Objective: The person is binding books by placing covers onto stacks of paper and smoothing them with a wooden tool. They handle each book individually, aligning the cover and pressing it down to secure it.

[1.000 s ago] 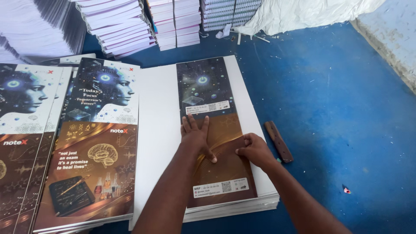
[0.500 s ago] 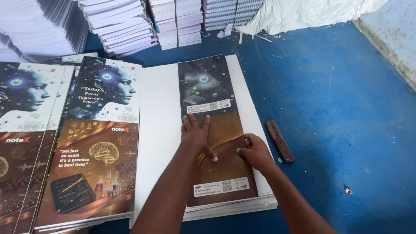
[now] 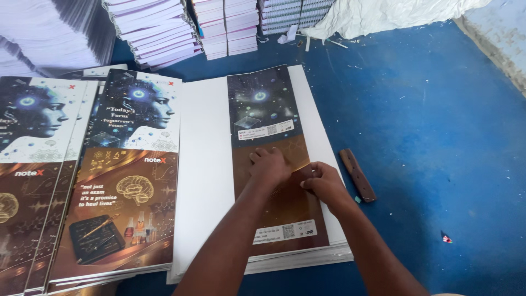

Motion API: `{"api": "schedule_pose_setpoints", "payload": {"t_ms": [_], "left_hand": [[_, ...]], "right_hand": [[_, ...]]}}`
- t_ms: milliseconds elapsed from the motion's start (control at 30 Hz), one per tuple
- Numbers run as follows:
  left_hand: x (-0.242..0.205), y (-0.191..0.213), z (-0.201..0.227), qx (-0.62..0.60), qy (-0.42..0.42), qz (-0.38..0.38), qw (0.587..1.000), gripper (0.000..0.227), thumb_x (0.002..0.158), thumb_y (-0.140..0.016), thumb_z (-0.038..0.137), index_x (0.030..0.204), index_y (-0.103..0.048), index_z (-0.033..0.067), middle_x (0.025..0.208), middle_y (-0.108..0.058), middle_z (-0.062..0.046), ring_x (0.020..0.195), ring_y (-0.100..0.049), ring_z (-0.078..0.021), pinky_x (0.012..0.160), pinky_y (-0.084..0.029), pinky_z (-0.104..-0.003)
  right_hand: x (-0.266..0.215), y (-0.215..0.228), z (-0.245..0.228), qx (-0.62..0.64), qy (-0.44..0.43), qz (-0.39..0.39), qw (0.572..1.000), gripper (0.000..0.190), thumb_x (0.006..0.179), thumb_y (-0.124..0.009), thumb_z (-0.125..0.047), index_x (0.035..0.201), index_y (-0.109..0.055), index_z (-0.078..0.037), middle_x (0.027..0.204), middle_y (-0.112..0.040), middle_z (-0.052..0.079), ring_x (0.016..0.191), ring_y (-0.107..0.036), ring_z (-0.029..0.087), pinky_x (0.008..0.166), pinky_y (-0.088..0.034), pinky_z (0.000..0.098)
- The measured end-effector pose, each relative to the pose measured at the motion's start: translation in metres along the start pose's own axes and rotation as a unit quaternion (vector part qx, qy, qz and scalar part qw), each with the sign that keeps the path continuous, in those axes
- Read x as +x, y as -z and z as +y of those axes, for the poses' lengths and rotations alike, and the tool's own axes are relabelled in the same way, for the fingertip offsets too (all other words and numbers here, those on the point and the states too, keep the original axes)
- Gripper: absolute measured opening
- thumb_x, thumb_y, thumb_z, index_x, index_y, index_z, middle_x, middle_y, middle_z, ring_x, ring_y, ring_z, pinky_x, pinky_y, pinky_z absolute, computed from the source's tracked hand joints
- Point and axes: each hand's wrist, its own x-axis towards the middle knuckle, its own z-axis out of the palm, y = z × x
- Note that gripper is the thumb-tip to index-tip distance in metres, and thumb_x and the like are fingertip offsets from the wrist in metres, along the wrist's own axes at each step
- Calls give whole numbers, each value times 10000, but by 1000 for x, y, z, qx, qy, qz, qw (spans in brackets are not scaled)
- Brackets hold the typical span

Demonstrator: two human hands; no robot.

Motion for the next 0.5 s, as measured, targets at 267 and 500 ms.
{"api": "schedule_pose_setpoints", "payload": {"t_ms": [267, 500], "left_hand": [[-29, 38, 13, -154, -5, -10, 988, 1158, 705, -515, 909, 1332, -632, -58, 1563, -354, -348, 1472, -361, -510, 1102, -454, -614], [-21, 43, 21, -145, -29, 18, 989, 1323, 687, -730, 863, 1463, -380, -150, 1458, -350, -481, 1444, -265, -598, 1161, -311, -618]], "right_hand": [[-6, -6, -15, 16, 72, -12, 997, 348, 839, -679, 45, 1187, -679, 34, 974, -694, 160, 916, -679, 253, 836, -559, 354], [-22, -11, -34, 62, 125, -45, 989, 339, 856, -662, 18, 1194, -654, 42, 1058, -721, 172, 992, -716, 249, 912, -574, 338]]}}
